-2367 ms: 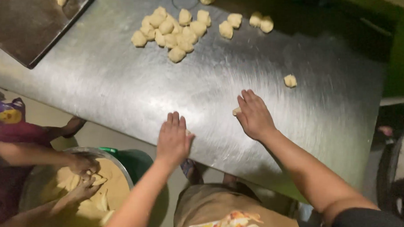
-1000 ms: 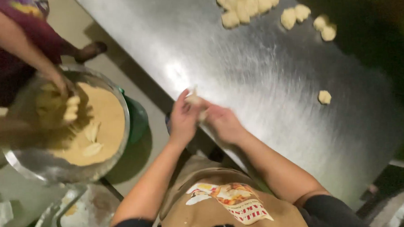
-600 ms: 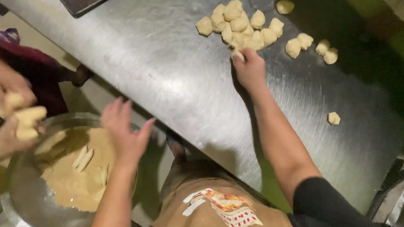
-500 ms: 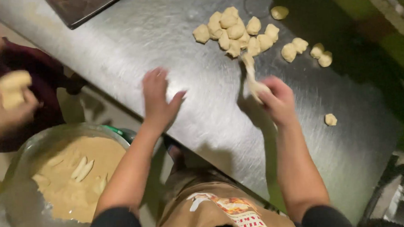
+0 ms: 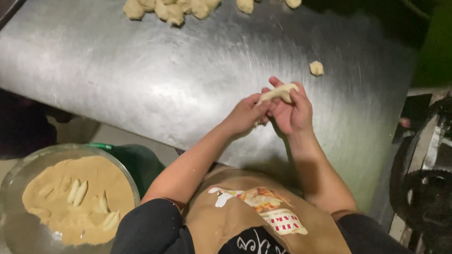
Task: Shaping small dough portions into bread rolls on a stainless steel production table.
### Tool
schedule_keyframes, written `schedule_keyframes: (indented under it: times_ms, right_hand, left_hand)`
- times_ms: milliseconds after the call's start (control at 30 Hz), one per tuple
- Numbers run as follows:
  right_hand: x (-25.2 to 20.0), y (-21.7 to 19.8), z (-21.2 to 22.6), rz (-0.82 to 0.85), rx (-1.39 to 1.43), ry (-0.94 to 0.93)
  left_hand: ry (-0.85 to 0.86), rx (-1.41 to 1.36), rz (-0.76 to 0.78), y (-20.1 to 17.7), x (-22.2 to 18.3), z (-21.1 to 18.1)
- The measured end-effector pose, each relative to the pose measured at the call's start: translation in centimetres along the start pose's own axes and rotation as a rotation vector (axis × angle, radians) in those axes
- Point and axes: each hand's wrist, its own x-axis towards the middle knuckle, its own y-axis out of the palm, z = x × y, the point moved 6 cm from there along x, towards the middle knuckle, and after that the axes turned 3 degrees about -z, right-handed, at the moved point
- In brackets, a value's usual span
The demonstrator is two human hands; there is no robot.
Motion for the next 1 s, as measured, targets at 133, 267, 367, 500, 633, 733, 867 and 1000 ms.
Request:
schedule_keyframes:
  times_ms: [133, 267, 367, 500, 633, 733, 867, 1000]
  right_hand:
    - [0.3, -4.9, 1.9, -0.104, 0.153, 0.165]
    - [-0.3, -6.3, 6.2, 0.083, 0.243, 0.122]
    - [1.0, -4.4, 2.2, -0.13, -0.415, -0.078]
    - [0.4, -0.1, 0.9, 0.293, -2.096, -0.272]
    - [3.2, -1.2, 0.2, 0.36, -2.354, 0.108]
    - [4.8, 1.4, -0.8, 0.36, -2.289, -0.051]
    - [4.9, 5.2, -2.3, 0.1, -2.25, -0.29]
    - [6.5, 3.1, -3.8, 0.267, -2.279, -0.096]
  left_hand:
    - [0.014, -0.11, -0.396, -0.9, -2.2, -1.1]
    - [0.307, -0.076, -0.882, -10.4, -7.4, -6.4]
    - [0.455, 1.268, -0.929, -11.6, -10.7, -7.9]
    - [-0.055, 1.83, -0.655, -6.7, -10.3, -10.6]
    - [-0.43, 1.778, -0.405, -6.9, -10.5, -12.6]
    - [-0.283, 1.867, -0.441, -8.9, -8.0, -13.2]
    - [0.867, 1.996, -0.633, -9.9, -5.9, -12.0]
    - [0.121, 1.9, -0.286, -12.2, -3.6, -11.5]
